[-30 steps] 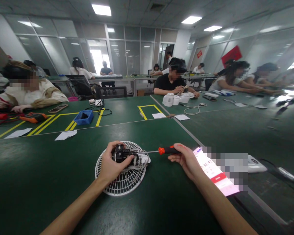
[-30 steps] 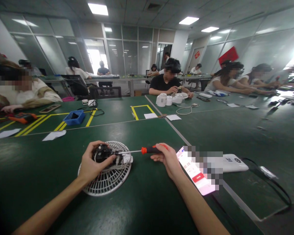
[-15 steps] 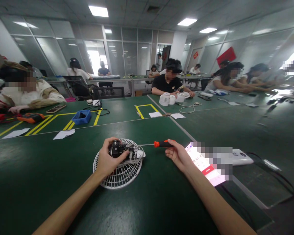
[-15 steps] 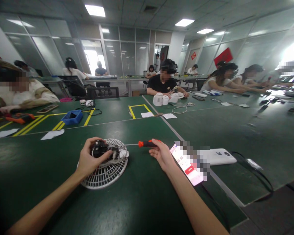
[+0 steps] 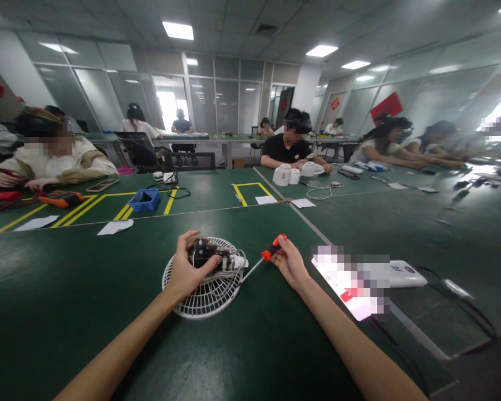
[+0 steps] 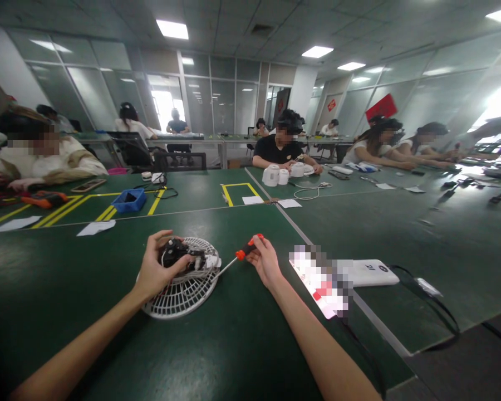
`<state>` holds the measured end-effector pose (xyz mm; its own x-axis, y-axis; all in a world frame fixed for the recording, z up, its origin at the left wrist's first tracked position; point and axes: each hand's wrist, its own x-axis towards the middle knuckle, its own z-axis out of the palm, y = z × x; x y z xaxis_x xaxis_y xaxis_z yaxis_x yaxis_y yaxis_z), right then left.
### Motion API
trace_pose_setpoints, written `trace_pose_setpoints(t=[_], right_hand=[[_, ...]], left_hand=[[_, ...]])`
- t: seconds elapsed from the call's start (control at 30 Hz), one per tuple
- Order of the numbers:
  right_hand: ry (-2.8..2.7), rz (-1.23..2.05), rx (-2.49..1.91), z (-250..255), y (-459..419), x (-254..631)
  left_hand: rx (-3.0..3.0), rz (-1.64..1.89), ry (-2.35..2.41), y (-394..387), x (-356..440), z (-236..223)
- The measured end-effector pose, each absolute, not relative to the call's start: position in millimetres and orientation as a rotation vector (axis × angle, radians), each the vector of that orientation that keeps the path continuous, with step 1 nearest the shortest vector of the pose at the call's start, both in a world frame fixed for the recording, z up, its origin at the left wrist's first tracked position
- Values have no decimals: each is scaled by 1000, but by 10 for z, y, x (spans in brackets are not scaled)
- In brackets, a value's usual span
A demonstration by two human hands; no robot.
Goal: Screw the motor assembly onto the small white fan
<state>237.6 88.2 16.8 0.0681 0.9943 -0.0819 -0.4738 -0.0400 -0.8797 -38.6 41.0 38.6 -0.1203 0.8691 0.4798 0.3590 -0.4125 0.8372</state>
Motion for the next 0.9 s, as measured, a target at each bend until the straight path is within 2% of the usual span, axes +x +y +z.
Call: trace_pose_setpoints(t=[0.3, 0.5, 0.67, 0.9], right_hand=[[-1015, 1267, -1003, 90, 1200, 2165], [-1306, 1130, -1117, 46, 1123, 2139], [-1584, 875, -1278, 76, 973, 2153], [-1904, 473, -1415, 141, 787, 2214]], left_hand=[[1702, 1520, 1364, 383, -479, 391], [1744, 1372, 1377, 290, -852, 483], [1821, 1222, 1500, 135, -1366, 572], [1740, 1133, 1903, -172, -2200, 586]])
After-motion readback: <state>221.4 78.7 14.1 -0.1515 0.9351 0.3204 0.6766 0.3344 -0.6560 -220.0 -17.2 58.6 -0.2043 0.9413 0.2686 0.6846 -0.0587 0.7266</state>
